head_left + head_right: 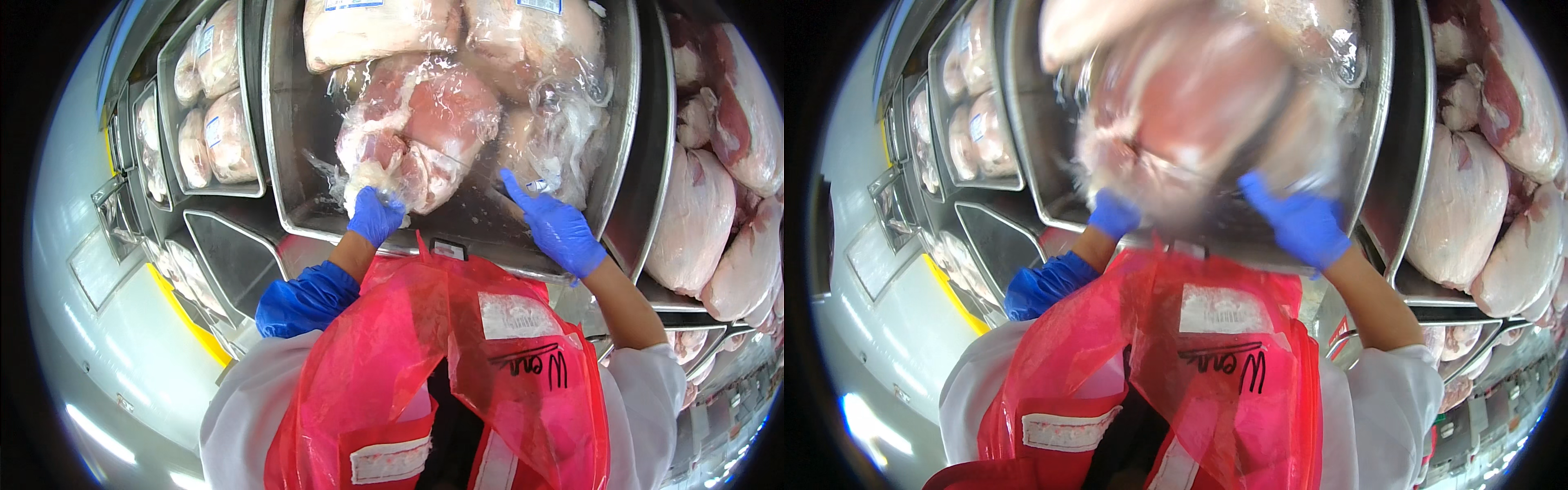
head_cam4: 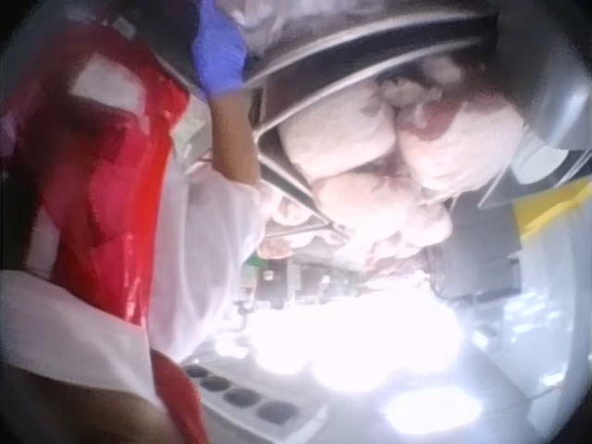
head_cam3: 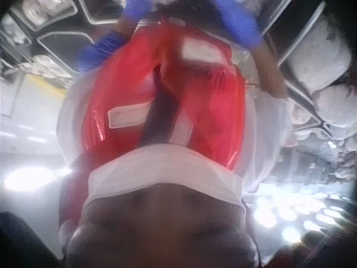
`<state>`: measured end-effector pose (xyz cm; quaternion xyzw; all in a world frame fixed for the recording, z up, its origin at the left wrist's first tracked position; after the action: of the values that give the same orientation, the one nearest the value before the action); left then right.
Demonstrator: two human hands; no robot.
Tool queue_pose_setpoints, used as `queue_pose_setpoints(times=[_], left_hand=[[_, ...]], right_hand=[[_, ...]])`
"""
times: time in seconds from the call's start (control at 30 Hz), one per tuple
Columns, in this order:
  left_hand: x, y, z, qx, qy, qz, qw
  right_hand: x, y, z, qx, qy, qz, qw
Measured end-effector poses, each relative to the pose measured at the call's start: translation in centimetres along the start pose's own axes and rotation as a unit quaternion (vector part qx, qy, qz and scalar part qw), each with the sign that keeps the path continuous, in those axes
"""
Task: The person uses a knife to cut and trim large vacuum-sealed packages of raw meat in a stainless steel tray. They repeatedly slice through the plastic and remove excess fat or tissue, then place the trimmed pieces into an adjacent tray.
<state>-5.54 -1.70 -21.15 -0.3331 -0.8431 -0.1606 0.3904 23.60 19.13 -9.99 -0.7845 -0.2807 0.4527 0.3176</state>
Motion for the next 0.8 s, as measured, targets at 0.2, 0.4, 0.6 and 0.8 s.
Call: queue_pose_setpoints(times=[0.2, 0.4, 0.6, 0.8], left_hand=[[-1.6, -1.7, -2.6, -0.143, 0.126, 0.271, 0.943], [-4.0, -3.3, -3.3, -0.184, 0.107, 0.288, 0.934], [-5.1, -3.7, -3.0, -0.202, 0.119, 0.327, 0.916], [-3.7, -1.7, -2.9, -0.225, 0.169, 0.222, 0.934]], right_hand=[[0.0, -5.6, 1.8, -0.050, -0.071, 0.179, 0.980], [-2.1, -6.3, 4.0, -0.193, -0.036, 0.278, 0.940], [-5.2, -3.0, 1.7, -0.190, 0.008, -0.023, 0.981], [-3.8, 0.6, 1.0, -0.050, -0.035, -0.211, 0.976]])
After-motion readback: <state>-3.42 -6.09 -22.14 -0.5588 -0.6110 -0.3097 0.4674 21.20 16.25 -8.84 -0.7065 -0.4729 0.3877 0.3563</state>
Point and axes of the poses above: each hand's wrist, its own z-axis towards the middle knuckle, its own y-axis out of the palm, x = y × z, the point moved 4 cm from there along z, towards the middle knuckle, and after that the axes turned 2 degrees about -y, right-handed, at the moved point
